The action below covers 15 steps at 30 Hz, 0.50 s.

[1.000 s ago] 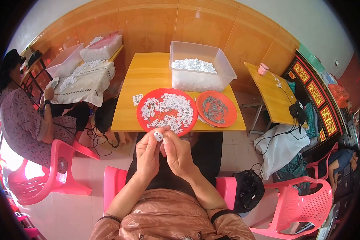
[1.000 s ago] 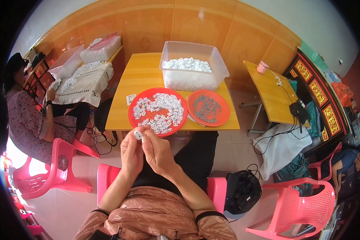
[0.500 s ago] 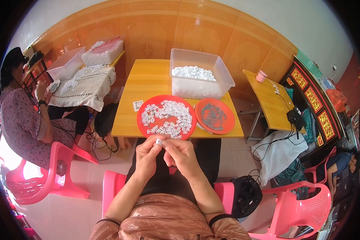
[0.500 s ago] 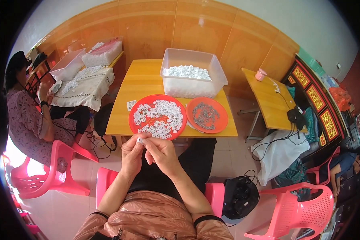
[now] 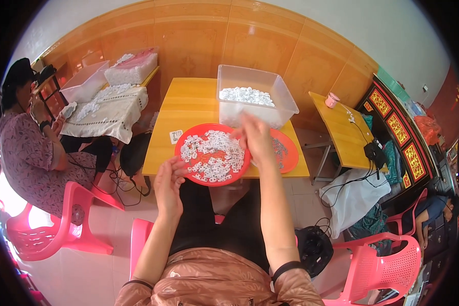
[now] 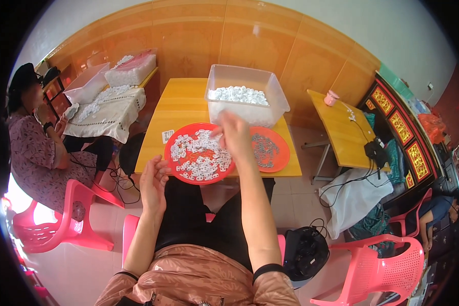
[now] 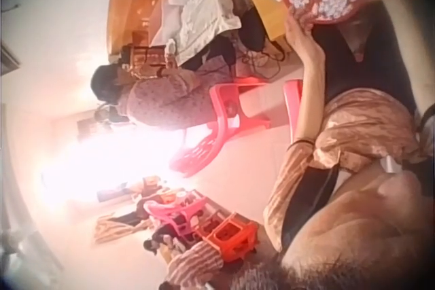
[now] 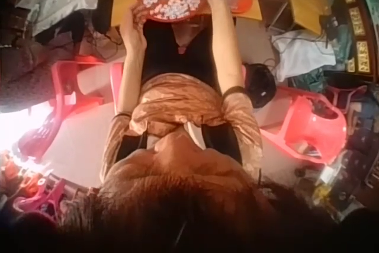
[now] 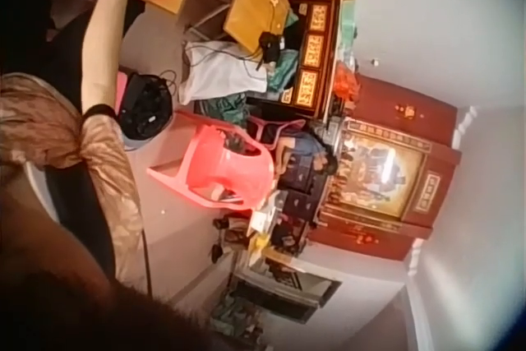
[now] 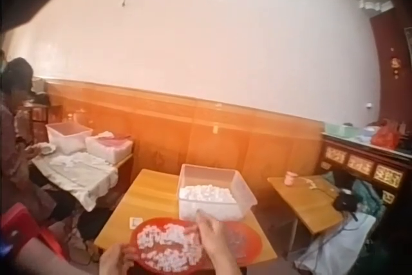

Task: Sorting small white circular components from a red plate into a plastic container by hand.

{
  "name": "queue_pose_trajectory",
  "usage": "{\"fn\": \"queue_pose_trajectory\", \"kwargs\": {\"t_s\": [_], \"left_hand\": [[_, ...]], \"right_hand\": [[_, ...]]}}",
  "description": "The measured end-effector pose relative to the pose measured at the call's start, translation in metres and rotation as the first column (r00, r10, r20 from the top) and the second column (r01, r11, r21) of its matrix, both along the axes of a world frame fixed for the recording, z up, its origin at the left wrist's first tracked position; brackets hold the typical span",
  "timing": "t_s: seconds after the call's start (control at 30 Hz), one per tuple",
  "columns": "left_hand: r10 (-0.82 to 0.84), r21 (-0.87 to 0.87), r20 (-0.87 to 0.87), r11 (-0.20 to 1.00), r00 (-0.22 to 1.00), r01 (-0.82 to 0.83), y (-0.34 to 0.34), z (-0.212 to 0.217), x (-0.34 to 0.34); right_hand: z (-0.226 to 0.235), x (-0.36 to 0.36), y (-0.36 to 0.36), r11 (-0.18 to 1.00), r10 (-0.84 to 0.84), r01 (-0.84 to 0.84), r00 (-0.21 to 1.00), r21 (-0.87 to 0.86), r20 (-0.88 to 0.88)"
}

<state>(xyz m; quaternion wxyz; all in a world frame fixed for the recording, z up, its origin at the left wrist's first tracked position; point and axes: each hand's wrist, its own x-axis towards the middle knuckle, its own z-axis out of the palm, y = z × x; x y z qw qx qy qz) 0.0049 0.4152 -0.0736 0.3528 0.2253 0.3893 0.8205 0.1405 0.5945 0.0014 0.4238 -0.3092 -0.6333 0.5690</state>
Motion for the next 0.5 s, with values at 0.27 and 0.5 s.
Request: {"fn": "queue_pose_trajectory", "kwargs": {"t_s": [0.27,0.5], "left_hand": [[0.097,-0.082,0.072,0.992,0.993,-0.091,0.001,-0.008,-0.005],[0.064,-0.103,0.068,0.993,0.996,-0.057,0.002,-0.008,-0.003]], "right_hand": [[-0.074,-0.017,0.016,0.901,-0.1,-0.059,0.935,0.429,0.339],[-0.12,-0.038,0.014,0.762,-0.279,-0.241,0.717,0.602,0.639]]}}
